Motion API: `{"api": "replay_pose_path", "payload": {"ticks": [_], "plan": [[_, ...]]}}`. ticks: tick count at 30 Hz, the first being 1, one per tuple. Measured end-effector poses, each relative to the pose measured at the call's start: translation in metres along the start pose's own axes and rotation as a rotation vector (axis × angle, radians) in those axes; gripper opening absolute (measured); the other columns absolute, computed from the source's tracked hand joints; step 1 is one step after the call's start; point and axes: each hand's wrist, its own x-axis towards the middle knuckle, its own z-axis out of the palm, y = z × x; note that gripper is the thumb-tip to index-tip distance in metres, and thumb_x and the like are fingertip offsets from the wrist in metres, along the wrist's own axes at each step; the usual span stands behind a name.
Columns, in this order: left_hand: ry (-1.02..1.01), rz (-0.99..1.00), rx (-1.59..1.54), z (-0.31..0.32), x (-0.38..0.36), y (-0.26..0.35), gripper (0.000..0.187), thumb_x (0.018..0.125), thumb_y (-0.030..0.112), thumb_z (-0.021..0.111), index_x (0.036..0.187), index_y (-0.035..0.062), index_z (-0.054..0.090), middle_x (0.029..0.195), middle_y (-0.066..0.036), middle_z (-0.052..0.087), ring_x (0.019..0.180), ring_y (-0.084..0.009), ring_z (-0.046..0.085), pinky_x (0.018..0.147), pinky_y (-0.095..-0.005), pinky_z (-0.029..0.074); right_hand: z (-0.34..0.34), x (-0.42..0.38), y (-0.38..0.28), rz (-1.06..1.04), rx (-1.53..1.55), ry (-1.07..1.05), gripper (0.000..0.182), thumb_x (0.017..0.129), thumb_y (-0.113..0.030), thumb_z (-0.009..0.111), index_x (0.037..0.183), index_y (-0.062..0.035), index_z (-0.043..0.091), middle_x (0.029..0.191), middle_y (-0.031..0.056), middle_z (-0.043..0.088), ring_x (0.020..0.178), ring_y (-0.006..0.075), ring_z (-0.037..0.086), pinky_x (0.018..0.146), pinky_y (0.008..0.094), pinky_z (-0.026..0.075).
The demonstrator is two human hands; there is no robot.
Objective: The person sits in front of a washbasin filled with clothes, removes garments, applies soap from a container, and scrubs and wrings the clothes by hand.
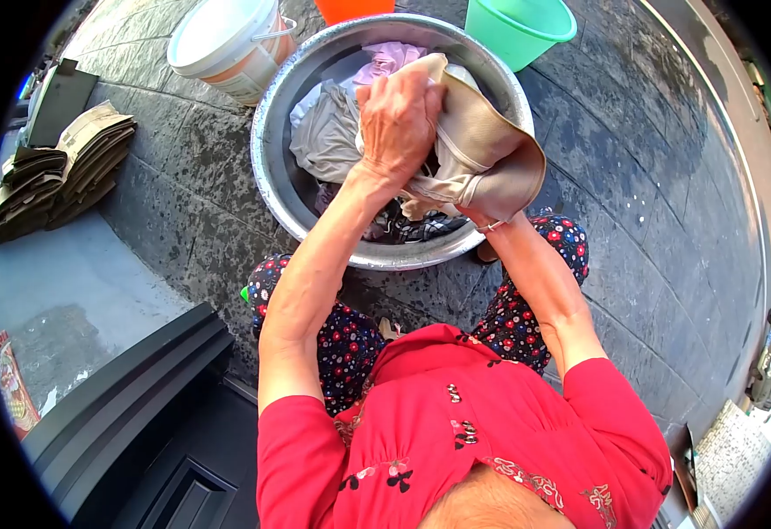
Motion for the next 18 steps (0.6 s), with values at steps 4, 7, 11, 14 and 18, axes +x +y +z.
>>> {"api": "replay_pose_path", "payload": {"ticks": [4, 7, 11, 14, 18], "plan": [[0.006, -0.117, 0.016, -0.006, 0.013, -0.004, 0.02, 0.089, 0.025, 0.053, 0.096, 0.0065, 0.056, 0.086, -0.013, 0.06, 0.08, -0.0324, 0.054, 0.072, -0.0429, 0.037, 0.002, -0.011, -0.011, -0.037, -0.101, -0.011, 0.078, 0.076, -0.026, 0.073, 0.139, -0.0069, 0.031, 0.133, 0.0107, 0.043, 0.121, 0.0253, 0.044, 0.104, 0.0385, 0.034], [-0.163, 0.052, -0.128, -0.018, -0.001, 0.06, 0.018, 0.083, 0.018, 0.059, 0.098, 0.0078, 0.058, 0.08, -0.01, 0.056, 0.079, -0.0305, 0.052, 0.073, -0.0405, 0.037, -0.001, -0.025, -0.018, -0.062, -0.172, -0.02, 0.079, 0.075, -0.026, 0.073, 0.139, -0.007, 0.031, 0.133, 0.0105, 0.043, 0.121, 0.025, 0.044, 0.104, 0.0381, 0.034], [-0.088, -0.005, 0.011, -0.007, 0.009, 0.023, 0.015, 0.084, 0.015, 0.052, 0.094, 0.007, 0.059, 0.091, -0.012, 0.056, 0.087, -0.0314, 0.051, 0.074, -0.0424, 0.036, -0.002, -0.029, -0.019, -0.137, -0.357, -0.051, 0.08, 0.074, -0.026, 0.074, 0.139, -0.0072, 0.031, 0.132, 0.0102, 0.044, 0.121, 0.0247, 0.044, 0.104, 0.0375, 0.034], [-0.142, 0.082, -0.043, 0.0, 0.007, -0.019, 0.015, 0.083, 0.01, 0.048, 0.088, -0.0015, 0.055, 0.092, -0.016, 0.052, 0.091, -0.0347, 0.051, 0.081, -0.0443, 0.041, 0.006, -0.034, -0.023, -0.224, -0.485, -0.102, 0.081, 0.074, -0.026, 0.075, 0.139, -0.0073, 0.031, 0.132, 0.01, 0.044, 0.121, 0.0244, 0.045, 0.104, 0.0371, 0.034], [-0.157, -0.238, -0.415, 0.011, -0.021, 0.022, 0.037, 0.09, 0.019, 0.045, 0.121, -0.001, 0.044, 0.115, -0.024, 0.048, 0.112, -0.0412, 0.042, 0.1, -0.0435, 0.03, 0.002, -0.041, -0.028, -0.317, -0.516, -0.125, 0.081, 0.073, -0.027, 0.076, 0.139, -0.0074, 0.031, 0.132, 0.0096, 0.044, 0.121, 0.0241, 0.045, 0.105, 0.0366, 0.034]]}}
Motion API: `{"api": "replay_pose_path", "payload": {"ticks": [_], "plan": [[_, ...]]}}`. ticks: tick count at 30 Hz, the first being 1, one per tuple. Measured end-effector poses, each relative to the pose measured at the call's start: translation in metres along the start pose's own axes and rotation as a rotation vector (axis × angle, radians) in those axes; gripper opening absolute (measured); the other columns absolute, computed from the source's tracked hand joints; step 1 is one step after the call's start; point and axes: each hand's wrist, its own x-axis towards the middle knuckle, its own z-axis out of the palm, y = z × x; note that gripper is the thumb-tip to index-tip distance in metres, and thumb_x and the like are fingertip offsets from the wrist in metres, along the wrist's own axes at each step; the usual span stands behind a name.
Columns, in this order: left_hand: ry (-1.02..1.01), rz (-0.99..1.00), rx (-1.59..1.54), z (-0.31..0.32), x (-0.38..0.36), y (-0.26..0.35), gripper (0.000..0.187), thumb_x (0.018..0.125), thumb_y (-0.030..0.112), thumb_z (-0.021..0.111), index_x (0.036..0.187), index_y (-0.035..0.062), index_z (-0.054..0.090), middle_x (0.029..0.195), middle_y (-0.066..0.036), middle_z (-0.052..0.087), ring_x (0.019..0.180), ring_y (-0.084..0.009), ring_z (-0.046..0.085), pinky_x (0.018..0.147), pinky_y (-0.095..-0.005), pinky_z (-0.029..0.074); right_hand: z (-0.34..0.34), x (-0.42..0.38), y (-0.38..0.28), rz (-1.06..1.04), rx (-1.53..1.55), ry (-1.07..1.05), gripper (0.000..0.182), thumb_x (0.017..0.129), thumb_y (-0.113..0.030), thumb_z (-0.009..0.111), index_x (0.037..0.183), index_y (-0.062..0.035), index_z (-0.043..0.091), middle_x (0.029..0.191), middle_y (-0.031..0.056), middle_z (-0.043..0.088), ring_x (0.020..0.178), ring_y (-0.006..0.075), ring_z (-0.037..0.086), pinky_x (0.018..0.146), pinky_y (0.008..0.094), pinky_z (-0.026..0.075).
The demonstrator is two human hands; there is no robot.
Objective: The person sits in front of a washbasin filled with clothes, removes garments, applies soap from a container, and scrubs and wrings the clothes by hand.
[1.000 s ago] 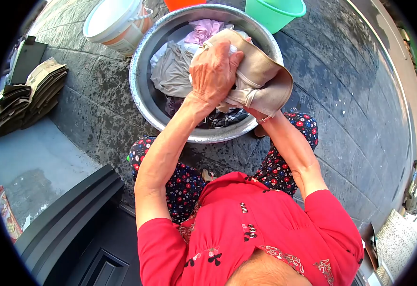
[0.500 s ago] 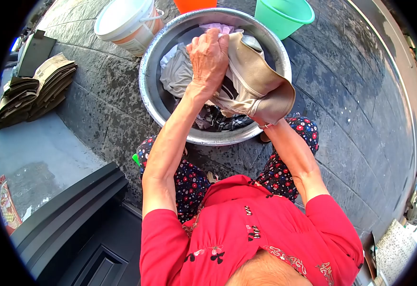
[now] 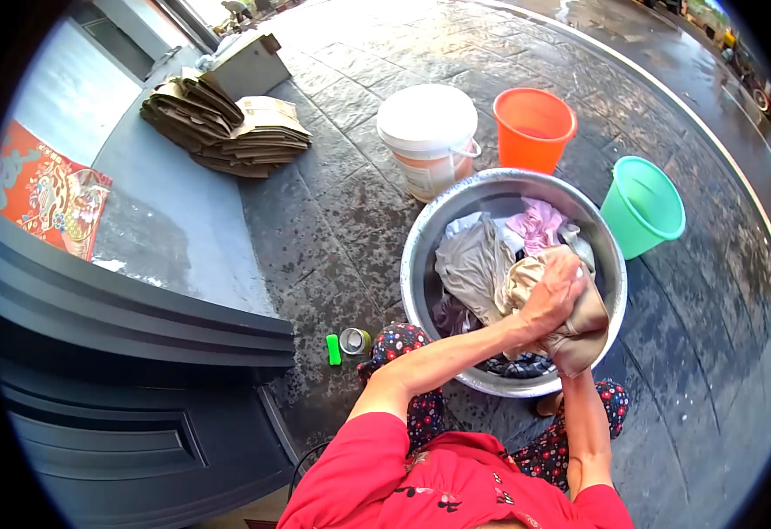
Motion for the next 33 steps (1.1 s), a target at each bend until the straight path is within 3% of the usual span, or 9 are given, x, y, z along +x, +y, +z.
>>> {"api": "replay_pose_path", "payload": {"ticks": [7, 10, 19, 22, 24, 25, 29, 32, 33], "plan": [[-0.095, -0.093, 0.166, -0.009, 0.01, -0.032, 0.036, 0.092, 0.023, 0.043, 0.119, 0.002, 0.05, 0.126, -0.018, 0.049, 0.122, -0.0339, 0.041, 0.102, -0.0482, 0.025, 0.003, 0.01, -0.023, 0.305, 0.0, -0.279, 0.078, 0.081, -0.041, 0.065, 0.14, -0.0073, 0.027, 0.137, 0.0038, 0.038, 0.123, 0.0198, 0.039, 0.105, 0.0296, 0.029], [-0.038, -0.083, 0.084, -0.018, 0.007, -0.002, 0.031, 0.09, 0.021, 0.043, 0.112, 0.0002, 0.052, 0.118, -0.018, 0.051, 0.118, -0.0351, 0.042, 0.099, -0.045, 0.029, 0.002, 0.015, -0.067, 0.18, -0.658, -0.362, 0.096, 0.068, -0.045, 0.076, 0.14, -0.0062, 0.026, 0.138, 0.0067, 0.038, 0.125, 0.0202, 0.038, 0.104, 0.0293, 0.03], [-0.144, -0.051, 0.175, -0.021, 0.018, -0.027, 0.041, 0.092, 0.025, 0.042, 0.121, -0.0026, 0.049, 0.129, -0.023, 0.046, 0.124, -0.0358, 0.038, 0.106, -0.0436, 0.024, 0.009, 0.033, -0.093, 0.212, -0.336, -0.375, 0.087, 0.074, -0.04, 0.074, 0.139, -0.0088, 0.026, 0.133, 0.0061, 0.039, 0.118, 0.0211, 0.042, 0.102, 0.0328, 0.036], [0.038, -0.284, 0.014, -0.02, 0.018, -0.011, 0.031, 0.091, 0.021, 0.044, 0.109, -0.0029, 0.053, 0.126, -0.022, 0.047, 0.119, -0.0367, 0.041, 0.102, -0.0431, 0.029, 0.011, 0.028, -0.094, 0.589, 0.195, -0.19, 0.074, 0.078, -0.028, 0.07, 0.136, -0.0079, 0.029, 0.13, 0.0081, 0.041, 0.113, 0.0223, 0.045, 0.097, 0.0317, 0.04], [0.0, 0.082, 0.157, -0.006, 0.002, -0.009, 0.033, 0.09, 0.018, 0.046, 0.115, -0.002, 0.049, 0.131, -0.021, 0.044, 0.124, -0.0358, 0.038, 0.105, -0.0408, 0.028, 0.012, 0.021, -0.091, 0.826, 0.564, -0.055, 0.066, 0.08, -0.02, 0.068, 0.133, -0.0073, 0.031, 0.127, 0.0094, 0.043, 0.11, 0.023, 0.047, 0.094, 0.0309, 0.042], [0.015, 0.092, -0.042, 0.004, -0.007, 0.003, 0.034, 0.089, 0.017, 0.048, 0.119, -0.0014, 0.047, 0.134, -0.02, 0.042, 0.129, -0.0347, 0.034, 0.109, -0.0394, 0.023, 0.01, 0.016, -0.045, 0.269, 0.063, -0.156, 0.071, 0.073, -0.017, 0.074, 0.131, -0.0046, 0.034, 0.126, 0.0114, 0.044, 0.106, 0.0234, 0.05, 0.09, 0.0312, 0.044], [-0.002, 0.066, -0.089, -0.003, -0.006, 0.016, 0.035, 0.087, 0.016, 0.051, 0.118, -0.0002, 0.046, 0.128, -0.023, 0.045, 0.128, -0.038, 0.034, 0.109, -0.0426, 0.022, 0.005, 0.02, -0.038, -0.271, -0.614, -0.074, 0.072, 0.062, -0.021, 0.08, 0.121, -0.002, 0.044, 0.107, 0.013, 0.053, 0.096, 0.0273, 0.054, 0.08, 0.0322, 0.045], [-0.069, 0.01, 0.029, -0.019, 0.008, 0.005, 0.031, 0.088, 0.016, 0.05, 0.115, 0.0007, 0.051, 0.124, -0.017, 0.049, 0.126, -0.0346, 0.038, 0.104, -0.0406, 0.03, 0.018, 0.018, -0.009, -0.055, -0.102, -0.142, 0.062, 0.072, -0.029, 0.073, 0.122, -0.0062, 0.046, 0.113, 0.0106, 0.054, 0.099, 0.0253, 0.054, 0.084, 0.0312, 0.044], [-0.078, -0.074, 0.069, -0.022, 0.015, -0.004, 0.028, 0.088, 0.016, 0.05, 0.112, 0.0006, 0.052, 0.121, -0.018, 0.05, 0.122, -0.0346, 0.041, 0.102, -0.0412, 0.031, 0.024, 0.024, -0.021, 0.335, 0.734, -0.07, 0.059, 0.077, -0.036, 0.068, 0.125, -0.0092, 0.045, 0.116, 0.0083, 0.053, 0.103, 0.0241, 0.053, 0.087, 0.0309, 0.044]]}}
